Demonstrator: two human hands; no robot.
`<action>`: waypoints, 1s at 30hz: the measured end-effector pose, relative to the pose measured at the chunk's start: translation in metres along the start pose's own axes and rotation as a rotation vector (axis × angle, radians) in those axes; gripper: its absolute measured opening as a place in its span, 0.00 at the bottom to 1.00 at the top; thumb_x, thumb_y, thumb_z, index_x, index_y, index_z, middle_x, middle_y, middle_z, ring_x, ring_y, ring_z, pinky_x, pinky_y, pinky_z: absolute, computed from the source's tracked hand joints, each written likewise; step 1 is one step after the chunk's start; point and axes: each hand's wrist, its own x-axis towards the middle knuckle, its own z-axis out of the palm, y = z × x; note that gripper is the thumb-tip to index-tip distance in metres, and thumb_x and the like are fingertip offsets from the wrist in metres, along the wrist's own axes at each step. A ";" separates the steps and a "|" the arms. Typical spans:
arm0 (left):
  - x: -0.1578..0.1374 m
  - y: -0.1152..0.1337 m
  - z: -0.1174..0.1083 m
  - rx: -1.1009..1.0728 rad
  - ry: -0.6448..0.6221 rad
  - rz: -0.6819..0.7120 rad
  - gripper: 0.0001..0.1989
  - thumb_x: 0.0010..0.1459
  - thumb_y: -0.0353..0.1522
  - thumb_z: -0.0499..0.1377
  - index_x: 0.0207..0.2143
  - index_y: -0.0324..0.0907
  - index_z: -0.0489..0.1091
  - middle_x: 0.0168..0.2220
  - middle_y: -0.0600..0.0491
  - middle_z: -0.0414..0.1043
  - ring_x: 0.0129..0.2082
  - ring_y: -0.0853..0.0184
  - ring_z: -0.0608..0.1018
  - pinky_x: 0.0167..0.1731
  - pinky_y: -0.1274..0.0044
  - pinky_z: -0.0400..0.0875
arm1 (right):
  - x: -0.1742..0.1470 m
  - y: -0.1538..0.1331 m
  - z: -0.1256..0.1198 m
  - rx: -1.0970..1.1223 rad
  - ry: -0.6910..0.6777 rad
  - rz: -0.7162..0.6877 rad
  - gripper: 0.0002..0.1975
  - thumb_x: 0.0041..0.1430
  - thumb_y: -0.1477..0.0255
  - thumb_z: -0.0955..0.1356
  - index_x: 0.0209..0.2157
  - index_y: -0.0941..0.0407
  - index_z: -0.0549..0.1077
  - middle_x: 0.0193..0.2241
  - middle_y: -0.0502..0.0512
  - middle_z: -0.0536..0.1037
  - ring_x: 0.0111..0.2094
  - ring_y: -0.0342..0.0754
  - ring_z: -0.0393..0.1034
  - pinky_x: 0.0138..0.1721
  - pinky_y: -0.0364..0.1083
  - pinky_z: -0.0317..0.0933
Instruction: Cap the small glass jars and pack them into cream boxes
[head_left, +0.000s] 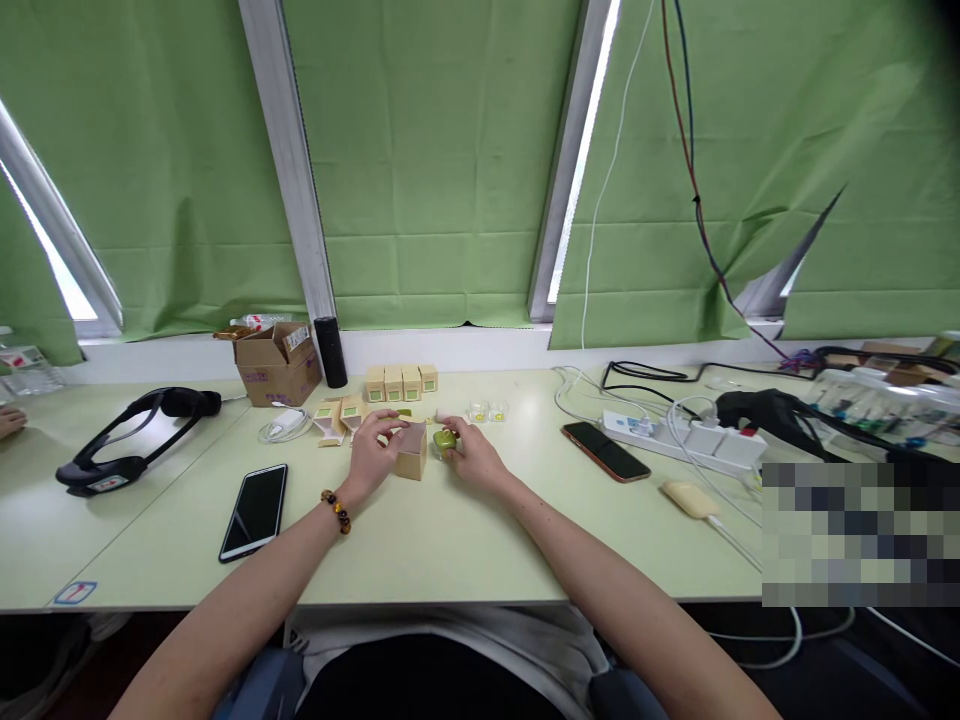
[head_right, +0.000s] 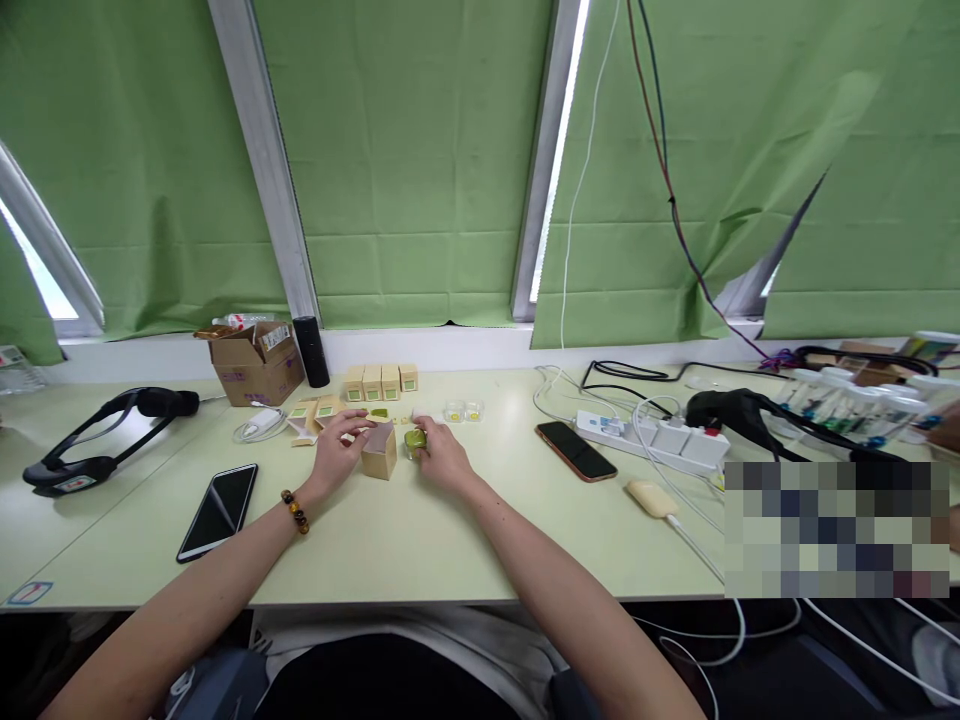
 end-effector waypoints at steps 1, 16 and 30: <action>0.000 0.000 0.000 0.014 -0.006 0.004 0.08 0.60 0.32 0.62 0.38 0.44 0.82 0.52 0.47 0.75 0.34 0.68 0.77 0.32 0.75 0.73 | 0.000 0.000 0.000 -0.017 0.003 0.001 0.28 0.59 0.78 0.69 0.60 0.49 0.65 0.53 0.59 0.76 0.55 0.56 0.70 0.50 0.52 0.65; -0.001 0.003 0.005 -0.078 -0.116 -0.069 0.12 0.63 0.33 0.58 0.45 0.40 0.78 0.47 0.44 0.80 0.32 0.66 0.76 0.30 0.75 0.71 | 0.011 -0.009 -0.025 0.368 0.260 0.060 0.16 0.58 0.66 0.72 0.46 0.50 0.67 0.44 0.53 0.78 0.37 0.49 0.72 0.39 0.49 0.66; -0.006 0.005 0.013 -0.323 -0.228 -0.142 0.18 0.63 0.38 0.58 0.52 0.38 0.77 0.48 0.42 0.79 0.32 0.66 0.76 0.27 0.77 0.74 | -0.011 -0.059 -0.018 0.715 0.183 -0.136 0.19 0.62 0.63 0.72 0.50 0.48 0.64 0.54 0.56 0.69 0.45 0.50 0.75 0.22 0.40 0.63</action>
